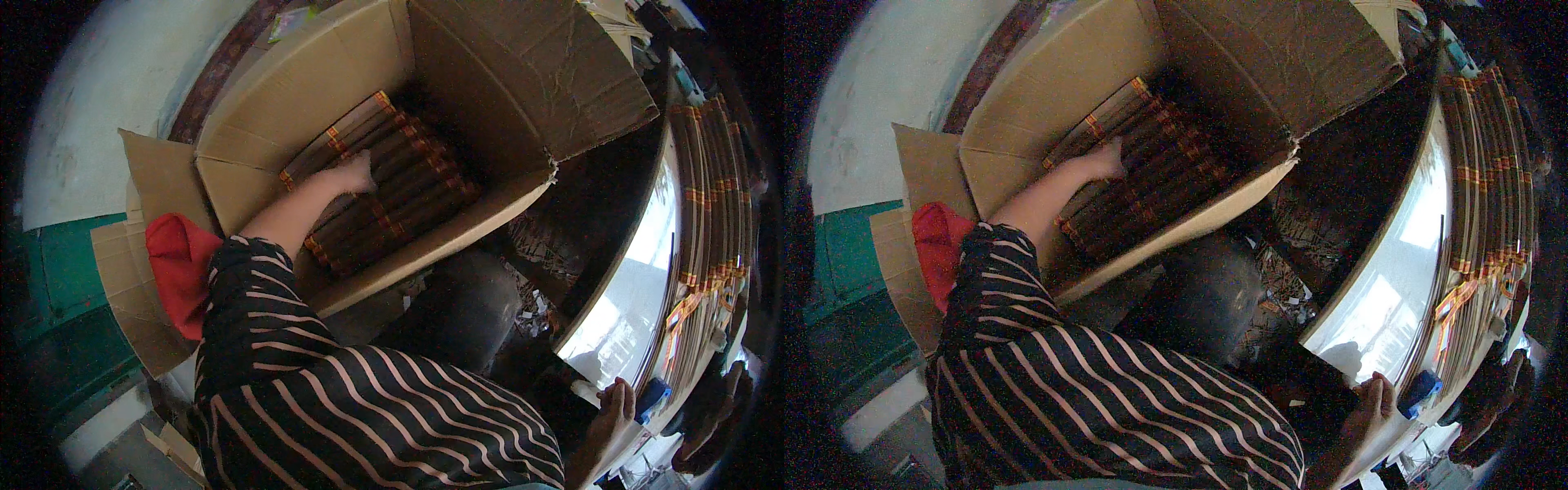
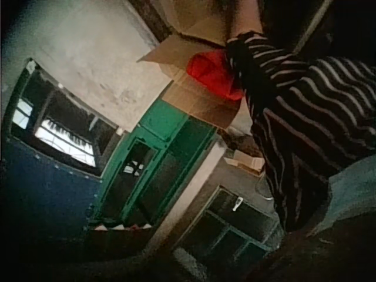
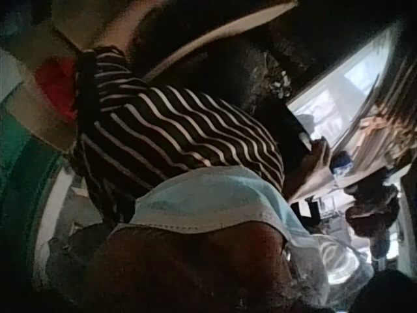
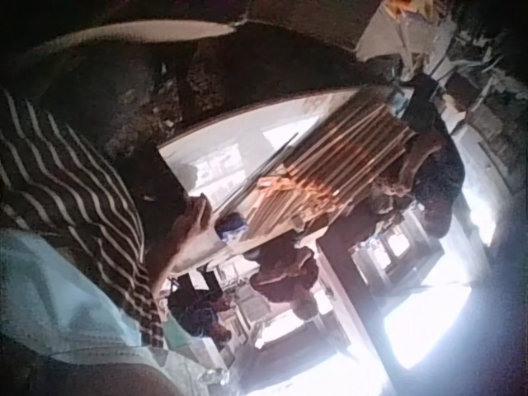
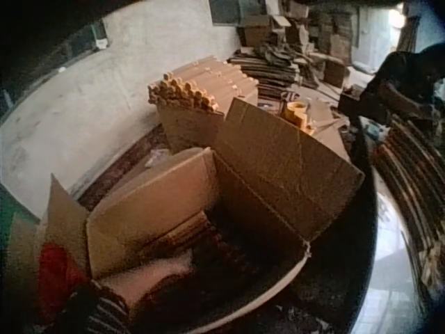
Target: The person gathers thin wooden sticks, aligns them into bundles, and secures each bundle with a small paper label and a rubber band. The finished bundles are placed into a cardboard box.
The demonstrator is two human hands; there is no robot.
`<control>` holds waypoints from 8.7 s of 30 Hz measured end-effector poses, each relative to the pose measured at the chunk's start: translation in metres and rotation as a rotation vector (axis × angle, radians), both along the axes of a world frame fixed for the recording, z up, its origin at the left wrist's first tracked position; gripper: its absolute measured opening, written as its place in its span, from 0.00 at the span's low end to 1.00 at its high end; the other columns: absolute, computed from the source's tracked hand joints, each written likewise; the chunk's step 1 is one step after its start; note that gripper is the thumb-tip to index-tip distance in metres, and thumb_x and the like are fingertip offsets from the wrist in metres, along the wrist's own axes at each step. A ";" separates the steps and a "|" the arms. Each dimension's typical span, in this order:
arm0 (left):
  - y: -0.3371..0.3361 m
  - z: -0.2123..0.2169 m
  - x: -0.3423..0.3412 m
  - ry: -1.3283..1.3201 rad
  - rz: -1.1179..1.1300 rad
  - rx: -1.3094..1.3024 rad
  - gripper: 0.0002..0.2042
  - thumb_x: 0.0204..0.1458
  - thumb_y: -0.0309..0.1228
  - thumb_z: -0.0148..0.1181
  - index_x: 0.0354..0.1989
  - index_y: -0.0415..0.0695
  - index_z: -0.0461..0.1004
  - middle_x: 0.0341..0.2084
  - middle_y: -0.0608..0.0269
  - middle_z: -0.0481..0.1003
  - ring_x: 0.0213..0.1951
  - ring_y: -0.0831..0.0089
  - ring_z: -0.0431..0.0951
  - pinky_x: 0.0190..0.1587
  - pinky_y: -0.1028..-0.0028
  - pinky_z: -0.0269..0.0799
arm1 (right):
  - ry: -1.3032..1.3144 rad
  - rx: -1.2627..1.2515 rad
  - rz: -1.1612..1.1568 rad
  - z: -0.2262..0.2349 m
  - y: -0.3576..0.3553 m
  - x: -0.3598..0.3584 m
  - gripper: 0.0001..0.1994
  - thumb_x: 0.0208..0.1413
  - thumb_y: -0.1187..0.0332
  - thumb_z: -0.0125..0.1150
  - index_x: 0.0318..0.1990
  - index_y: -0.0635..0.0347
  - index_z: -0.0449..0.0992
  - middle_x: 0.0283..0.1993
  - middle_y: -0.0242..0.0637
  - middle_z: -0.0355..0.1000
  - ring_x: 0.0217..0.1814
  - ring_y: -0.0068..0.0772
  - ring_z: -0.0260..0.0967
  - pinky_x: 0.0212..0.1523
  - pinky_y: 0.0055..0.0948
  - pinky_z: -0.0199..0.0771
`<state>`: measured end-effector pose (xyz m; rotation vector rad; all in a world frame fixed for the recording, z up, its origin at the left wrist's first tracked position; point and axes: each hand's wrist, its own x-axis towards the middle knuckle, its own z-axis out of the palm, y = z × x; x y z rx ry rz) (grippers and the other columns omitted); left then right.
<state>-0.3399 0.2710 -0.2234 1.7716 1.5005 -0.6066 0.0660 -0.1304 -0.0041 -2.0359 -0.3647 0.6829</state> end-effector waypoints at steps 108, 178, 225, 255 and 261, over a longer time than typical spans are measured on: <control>-0.281 0.201 0.424 -1.308 -0.049 -0.304 0.09 0.54 0.26 0.48 0.38 0.33 0.69 0.31 0.62 0.72 0.35 0.77 0.73 0.41 0.79 0.69 | -0.856 -0.524 0.602 -0.025 -0.073 0.374 0.15 0.42 0.63 0.62 0.34 0.66 0.71 0.33 0.50 0.69 0.38 0.46 0.68 0.41 0.36 0.67; -0.257 0.337 0.399 -1.796 -0.057 -0.210 0.07 0.47 0.27 0.59 0.31 0.41 0.68 0.19 0.66 0.68 0.22 0.77 0.70 0.27 0.77 0.68 | 0.215 0.407 0.602 0.036 0.042 0.067 0.11 0.47 0.66 0.61 0.33 0.60 0.67 0.25 0.27 0.63 0.26 0.18 0.60 0.26 0.23 0.62; -0.250 0.227 0.361 -1.780 0.635 -0.839 0.10 0.49 0.34 0.57 0.21 0.48 0.64 0.13 0.70 0.64 0.16 0.77 0.63 0.20 0.76 0.61 | 0.538 0.111 0.569 0.032 -0.007 -0.002 0.10 0.49 0.69 0.58 0.32 0.60 0.62 0.17 0.28 0.61 0.11 0.18 0.55 0.12 0.19 0.58; -0.252 0.231 0.364 -1.703 0.767 -0.773 0.12 0.52 0.37 0.54 0.22 0.49 0.61 0.12 0.73 0.59 0.14 0.81 0.58 0.18 0.79 0.57 | 0.792 0.255 0.467 0.021 -0.018 0.005 0.15 0.52 0.60 0.57 0.37 0.63 0.65 0.20 0.32 0.65 0.17 0.22 0.63 0.18 0.19 0.66; -0.246 0.226 0.364 -1.756 0.761 -0.878 0.11 0.53 0.38 0.54 0.25 0.47 0.63 0.12 0.73 0.59 0.14 0.81 0.58 0.18 0.79 0.56 | 0.927 0.402 0.492 0.020 -0.018 0.009 0.14 0.55 0.62 0.52 0.40 0.65 0.66 0.25 0.37 0.69 0.22 0.26 0.69 0.22 0.21 0.71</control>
